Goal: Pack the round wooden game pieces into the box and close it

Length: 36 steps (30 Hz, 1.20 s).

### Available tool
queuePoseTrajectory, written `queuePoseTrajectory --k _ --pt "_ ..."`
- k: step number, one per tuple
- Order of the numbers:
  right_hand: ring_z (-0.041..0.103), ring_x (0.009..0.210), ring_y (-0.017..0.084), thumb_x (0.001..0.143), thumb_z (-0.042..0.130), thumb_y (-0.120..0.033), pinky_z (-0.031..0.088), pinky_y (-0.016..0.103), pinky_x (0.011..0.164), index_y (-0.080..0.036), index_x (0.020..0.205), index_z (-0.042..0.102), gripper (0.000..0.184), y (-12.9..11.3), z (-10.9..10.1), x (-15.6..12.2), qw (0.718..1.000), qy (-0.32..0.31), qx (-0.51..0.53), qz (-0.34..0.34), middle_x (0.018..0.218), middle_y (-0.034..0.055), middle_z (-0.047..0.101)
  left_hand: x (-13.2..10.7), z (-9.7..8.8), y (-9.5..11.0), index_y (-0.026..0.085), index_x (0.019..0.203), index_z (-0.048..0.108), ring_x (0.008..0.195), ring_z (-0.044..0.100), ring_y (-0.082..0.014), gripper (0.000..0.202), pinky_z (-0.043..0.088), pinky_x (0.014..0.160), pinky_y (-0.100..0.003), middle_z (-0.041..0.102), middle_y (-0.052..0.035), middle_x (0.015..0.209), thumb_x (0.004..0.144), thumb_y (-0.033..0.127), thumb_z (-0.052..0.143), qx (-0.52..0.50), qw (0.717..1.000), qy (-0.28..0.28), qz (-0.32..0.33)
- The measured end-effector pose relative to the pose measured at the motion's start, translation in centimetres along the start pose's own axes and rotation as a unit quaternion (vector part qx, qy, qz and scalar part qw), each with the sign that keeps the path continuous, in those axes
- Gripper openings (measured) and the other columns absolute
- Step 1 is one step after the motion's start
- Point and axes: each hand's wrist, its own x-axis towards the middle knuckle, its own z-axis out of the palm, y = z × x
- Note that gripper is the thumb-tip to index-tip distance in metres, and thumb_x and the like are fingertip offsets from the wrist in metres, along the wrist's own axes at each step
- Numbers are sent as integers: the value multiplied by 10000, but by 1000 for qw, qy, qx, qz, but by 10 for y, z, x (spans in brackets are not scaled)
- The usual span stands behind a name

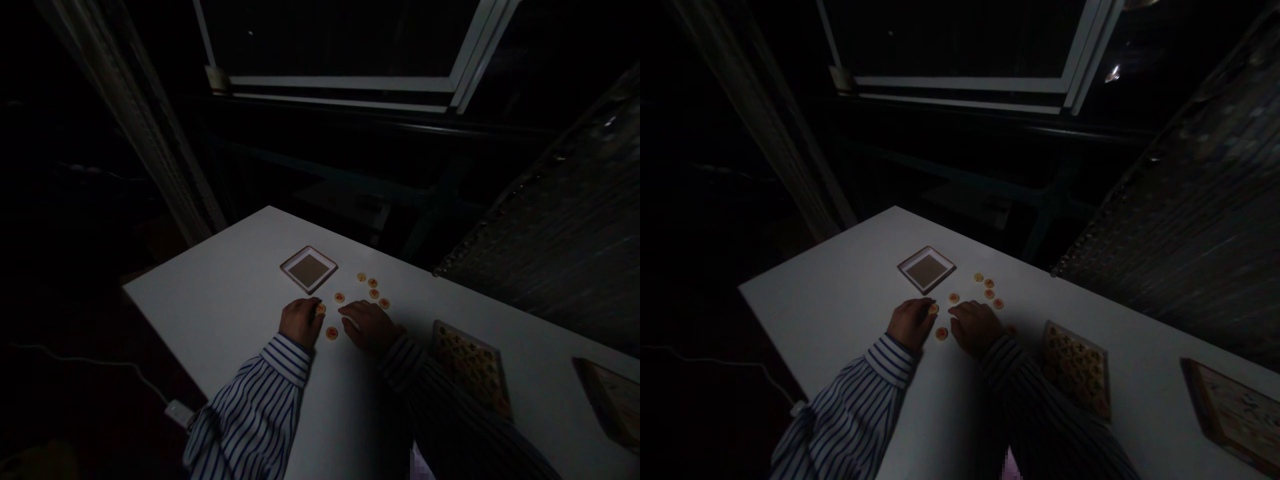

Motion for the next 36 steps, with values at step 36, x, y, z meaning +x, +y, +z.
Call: queuePoseTrajectory --k 36 --pt "570 917 180 806 458 -218 396 331 815 -193 1032 598 267 -6 -35 -1 998 61 9 24 970 42 654 0 -26 29 171 1001 548 836 597 -193 315 463 774 -357 648 -64 888 724 309 603 -71 984 154 61"
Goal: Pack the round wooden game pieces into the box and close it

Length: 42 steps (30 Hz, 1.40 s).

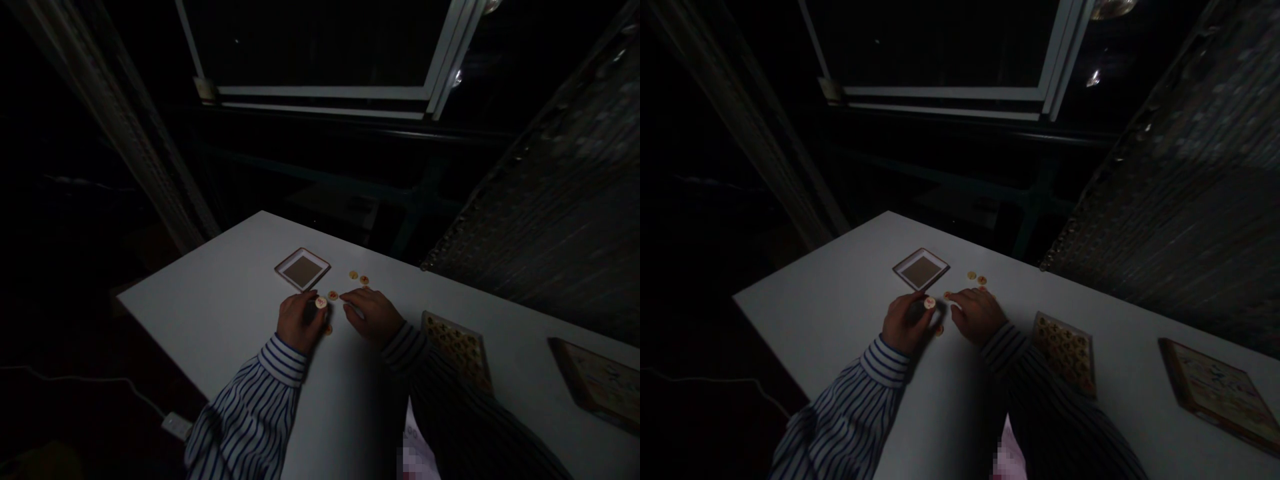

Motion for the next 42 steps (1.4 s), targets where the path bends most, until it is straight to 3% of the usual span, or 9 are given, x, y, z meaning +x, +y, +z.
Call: queuePoseTrajectory --k 8,19,42 --pt "577 900 180 807 470 -229 413 321 774 -184 978 609 226 4 -25 -16 999 40 -20 2 964 56 658 5 -3 24 183 995 546 831 590 -186 285 458 762 -341 648 -60 896 733 284 598 -18 999 16 40" --pt "580 875 178 810 458 -237 418 320 769 -172 981 605 235 14 -46 -41 998 62 -20 19 963 67 661 8 1 51 190 1000 548 876 585 -193 271 442 806 -365 649 -62 939 741 256 594 -73 996 -10 58" --pt "596 833 169 852 390 -305 436 312 740 -184 956 621 281 38 -53 -87 995 69 -42 62 914 63 667 10 24 93 187 1005 534 850 585 -191 281 420 857 -389 653 -56 892 741 260 599 -106 990 -43 84"
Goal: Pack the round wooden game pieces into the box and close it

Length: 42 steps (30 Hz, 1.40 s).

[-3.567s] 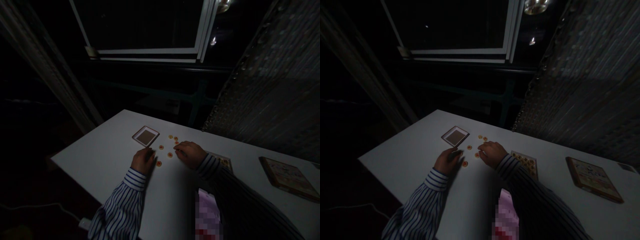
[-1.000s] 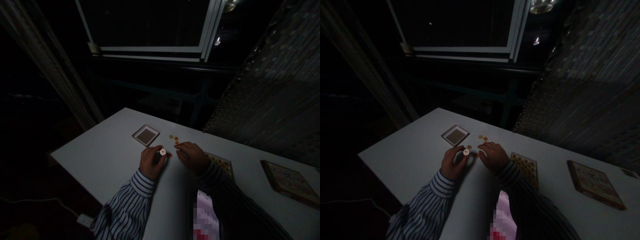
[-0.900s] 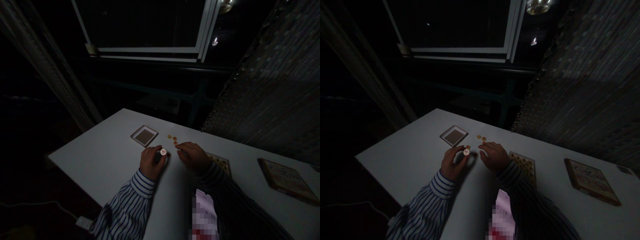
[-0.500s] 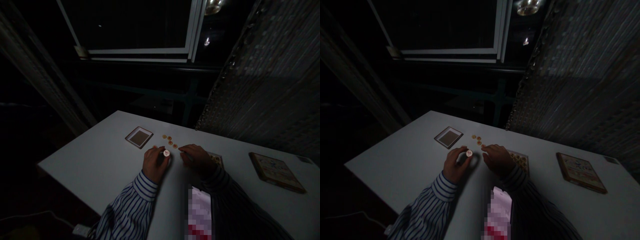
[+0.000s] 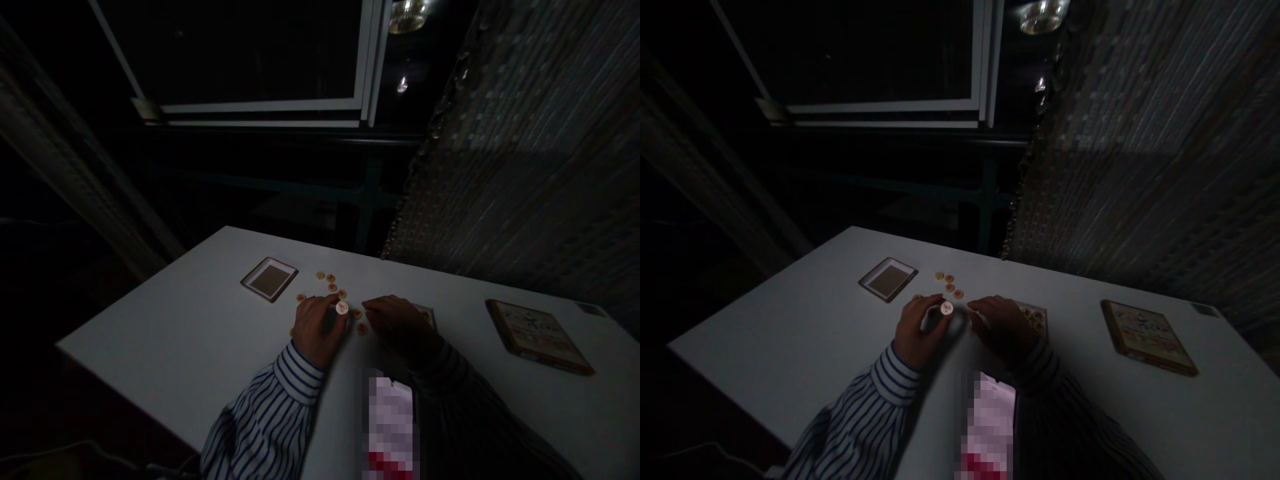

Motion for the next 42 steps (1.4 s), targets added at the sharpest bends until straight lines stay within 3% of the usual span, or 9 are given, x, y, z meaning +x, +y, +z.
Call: queuePoseTrajectory --k 11,23,34,42 --pt "607 756 147 847 398 -265 447 278 710 -200 884 635 248 4 -4 -6 999 41 -9 12 827 45 674 6 13 10 191 1009 536 900 573 -195 265 432 828 -376 643 -67 960 757 260 582 -28 999 -22 1" --pt "625 752 154 824 433 -245 486 279 679 -206 878 630 208 11 -16 -6 998 39 27 44 828 41 682 12 33 20 197 999 548 892 576 -196 254 447 810 -374 647 -60 930 758 267 581 -47 998 -36 -6" --pt "635 772 145 803 485 -264 505 264 698 -192 907 623 187 22 -6 -14 985 66 141 79 857 46 684 -10 51 18 191 1021 530 877 573 -194 284 459 790 -367 641 -63 928 750 243 598 -68 997 -39 -5" --pt "644 719 133 807 499 -275 511 238 657 -198 831 646 168 18 -11 -13 967 -19 237 93 795 23 697 -17 53 19 208 1034 512 871 574 -191 274 455 792 -371 642 -56 923 768 236 571 -61 996 -54 23"
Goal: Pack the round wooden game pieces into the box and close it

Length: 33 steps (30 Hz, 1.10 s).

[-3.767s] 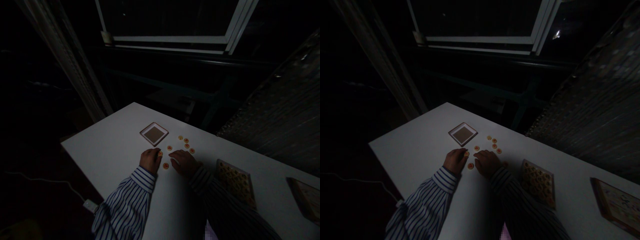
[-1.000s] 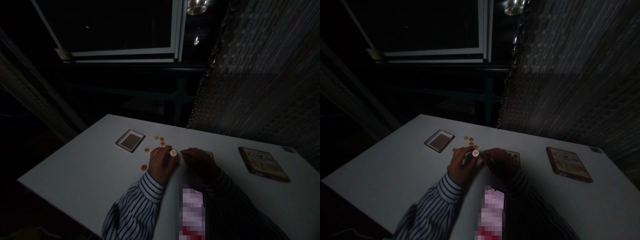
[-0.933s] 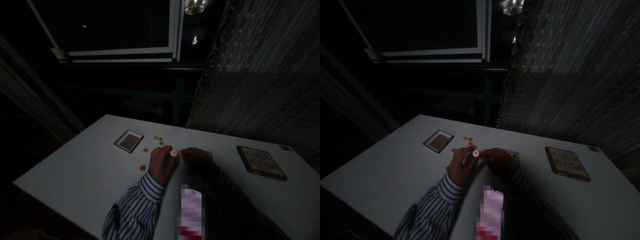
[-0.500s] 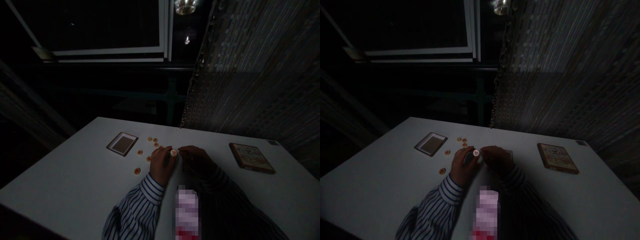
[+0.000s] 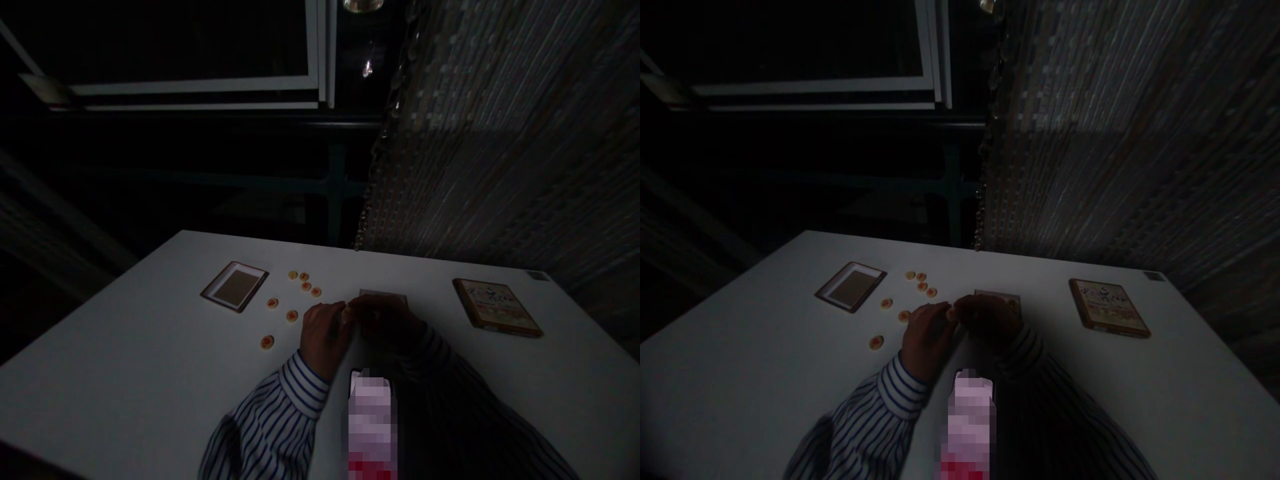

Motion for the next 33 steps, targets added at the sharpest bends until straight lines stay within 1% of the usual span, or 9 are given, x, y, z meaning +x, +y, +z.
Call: queuePoseTrajectory --k 9,11,13,15,17,20,22,26,33 --pt "640 682 151 777 543 -319 503 250 608 -191 799 652 169 0 1 1 999 24 -26 18 751 36 693 0 -1 3 163 983 550 896 568 -196 244 460 799 -360 640 -79 931 751 230 586 -30 999 -9 -20" --pt "638 679 145 789 526 -326 502 242 598 -188 819 641 182 1 0 1 1000 20 -13 16 757 35 689 0 -2 4 165 973 563 887 578 -190 238 471 791 -344 642 -79 925 744 225 589 -56 997 -5 -52" --pt "637 694 145 797 513 -326 501 242 601 -190 836 633 185 2 0 2 1000 19 -10 13 777 39 686 -2 -1 6 171 963 579 858 595 -179 232 484 771 -321 648 -75 908 740 235 591 -97 988 -12 -119" --pt "637 712 152 794 514 -322 500 245 599 -193 830 629 177 3 0 2 1000 23 -18 4 788 44 684 -4 1 8 175 961 588 828 613 -169 231 494 754 -301 658 -72 893 745 258 584 -159 966 -26 -201" --pt "637 720 159 791 516 -322 500 252 598 -192 820 628 174 4 0 2 999 33 -24 -3 785 48 683 -4 2 11 171 946 594 802 627 -161 225 500 737 -283 670 -71 875 750 279 575 -238 931 -34 -274" --pt "637 711 165 782 521 -334 503 264 602 -184 824 626 188 3 2 2 998 49 -24 -16 776 56 683 0 1 17 149 886 606 761 641 -164 224 508 690 -263 685 -71 816 714 292 603 -337 874 -25 -349" --pt "636 705 161 786 516 -338 501 263 608 -183 829 627 196 2 2 1 998 48 -27 -17 776 54 684 3 0 20 137 851 619 728 644 -165 237 509 664 -257 691 -68 778 675 295 637 -365 849 -17 -382" --pt "633 667 147 787 520 -337 489 245 591 -190 802 635 187 2 3 1 996 49 -71 -3 751 40 686 7 -2 22 130 836 646 732 642 -161 249 504 679 -254 695 -70 783 651 297 661 -390 832 -18 -394" --pt "620 651 131 821 480 -317 472 236 592 -185 801 631 202 -5 -4 2 995 6 -102 -16 748 35 676 9 -3 23 138 799 677 736 632 -158 221 500 687 -250 693 -62 780 639 290 664 -380 841 -14 -386"
